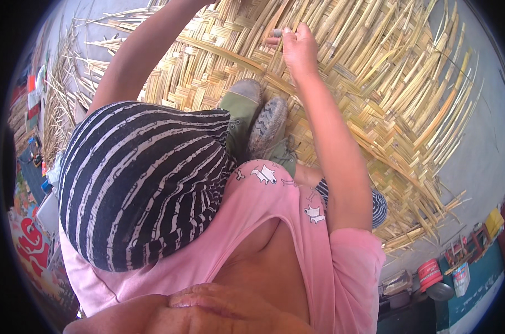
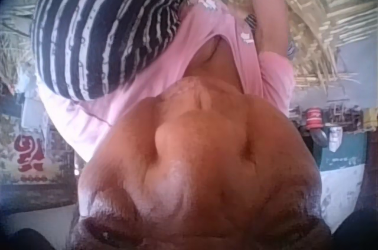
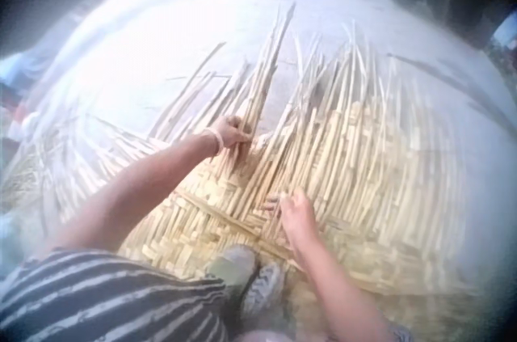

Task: The person sits on the floor and weaves a large mat using dried palm leaves. They interlace the leaves by hand, periodically adjusting the mat and adding new strands to continue the pattern.

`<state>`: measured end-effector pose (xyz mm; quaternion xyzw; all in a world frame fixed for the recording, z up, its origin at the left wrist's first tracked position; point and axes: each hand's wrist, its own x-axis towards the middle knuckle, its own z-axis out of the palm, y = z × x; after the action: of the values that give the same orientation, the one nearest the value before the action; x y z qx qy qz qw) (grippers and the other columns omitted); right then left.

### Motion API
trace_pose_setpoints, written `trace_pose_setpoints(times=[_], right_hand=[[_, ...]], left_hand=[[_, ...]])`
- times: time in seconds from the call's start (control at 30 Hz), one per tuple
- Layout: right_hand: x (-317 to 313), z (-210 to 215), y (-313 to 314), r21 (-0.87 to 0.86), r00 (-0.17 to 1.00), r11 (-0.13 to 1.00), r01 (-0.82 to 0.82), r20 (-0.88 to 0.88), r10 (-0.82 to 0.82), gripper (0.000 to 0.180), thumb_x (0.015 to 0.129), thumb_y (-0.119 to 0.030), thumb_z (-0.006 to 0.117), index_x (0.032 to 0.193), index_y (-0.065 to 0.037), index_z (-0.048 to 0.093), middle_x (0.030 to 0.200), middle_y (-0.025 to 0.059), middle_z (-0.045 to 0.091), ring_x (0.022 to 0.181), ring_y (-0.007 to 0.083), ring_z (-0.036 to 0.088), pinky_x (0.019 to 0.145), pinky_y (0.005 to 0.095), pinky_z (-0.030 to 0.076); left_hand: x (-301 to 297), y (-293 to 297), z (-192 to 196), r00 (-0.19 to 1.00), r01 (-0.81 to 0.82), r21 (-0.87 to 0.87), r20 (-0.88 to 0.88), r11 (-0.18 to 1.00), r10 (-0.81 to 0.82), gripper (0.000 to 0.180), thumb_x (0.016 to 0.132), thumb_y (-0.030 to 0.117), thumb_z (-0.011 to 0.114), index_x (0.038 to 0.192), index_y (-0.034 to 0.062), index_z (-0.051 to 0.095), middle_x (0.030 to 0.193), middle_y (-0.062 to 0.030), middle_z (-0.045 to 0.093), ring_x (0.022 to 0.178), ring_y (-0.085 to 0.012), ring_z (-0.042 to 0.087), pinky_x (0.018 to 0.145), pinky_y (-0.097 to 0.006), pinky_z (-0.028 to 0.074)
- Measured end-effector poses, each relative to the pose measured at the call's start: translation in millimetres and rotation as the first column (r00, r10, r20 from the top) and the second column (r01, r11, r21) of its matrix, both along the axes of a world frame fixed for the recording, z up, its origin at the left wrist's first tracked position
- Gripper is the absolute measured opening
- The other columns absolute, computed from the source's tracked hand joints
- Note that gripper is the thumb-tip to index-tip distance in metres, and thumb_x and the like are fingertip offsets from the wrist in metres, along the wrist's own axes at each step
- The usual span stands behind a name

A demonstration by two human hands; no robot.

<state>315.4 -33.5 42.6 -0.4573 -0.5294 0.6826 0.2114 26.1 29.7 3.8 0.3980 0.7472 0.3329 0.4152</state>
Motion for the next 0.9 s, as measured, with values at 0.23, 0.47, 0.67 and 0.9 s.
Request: trace_pose_setpoints(times=[0.23,0.47,0.67,0.9], right_hand=[[-31,3,16,0.095,1.0,0.995,0.025,0.015,-0.026,0.01,0.107,-0.009,0.045,0.102,-0.001,0.047,0.105,0.0166,0.075,0.092,0.0228,0.078,0.072,0.0315,0.059],[-65,-9,29,0.284,0.997,0.959,-0.009,0.075,-0.013,0.019,0.104,-0.006,0.048,0.12,0.004,0.052,0.097,0.0166,0.074,0.082,0.0238,0.077,0.072,0.0361,0.06],[-76,-6,48,0.457,0.939,0.844,-0.28,0.312,0.142,0.03,0.103,-0.007,0.049,0.132,0.0,0.056,0.1,0.0154,0.074,0.077,0.0216,0.075,0.073,0.0347,0.059],[-71,18,63,0.076,0.925,0.959,-0.274,0.295,0.241,0.024,0.105,-0.015,0.051,0.122,-0.002,0.061,0.093,0.015,0.073,0.078,0.0209,0.073,0.074,0.0376,0.057]], left_hand=[[-7,8,39,0.471,-0.057,0.168,0.874,0.984,-0.122,0.05,0.109,0.039,0.045,0.122,-0.0043,0.066,0.112,-0.0179,0.075,0.1,-0.0257,0.073,0.093,-0.04,0.058],[10,-8,81,0.741,0.053,0.011,0.67,0.999,-0.047,0.04,0.1,0.02,0.065,0.134,-0.0001,0.058,0.115,-0.0136,0.074,0.101,-0.021,0.075,0.09,-0.041,0.063],[8,-8,65,0.785,0.153,0.115,0.589,0.982,-0.191,0.048,0.088,0.03,0.08,0.128,0.0093,0.062,0.107,-0.004,0.07,0.101,-0.0182,0.069,0.093,-0.04,0.054],[3,-35,64,0.685,-0.326,0.101,0.71,0.94,0.162,0.012,0.094,0.011,0.074,0.104,0.0108,0.068,0.1,-0.0045,0.075,0.096,-0.0182,0.073,0.088,-0.038,0.058]])
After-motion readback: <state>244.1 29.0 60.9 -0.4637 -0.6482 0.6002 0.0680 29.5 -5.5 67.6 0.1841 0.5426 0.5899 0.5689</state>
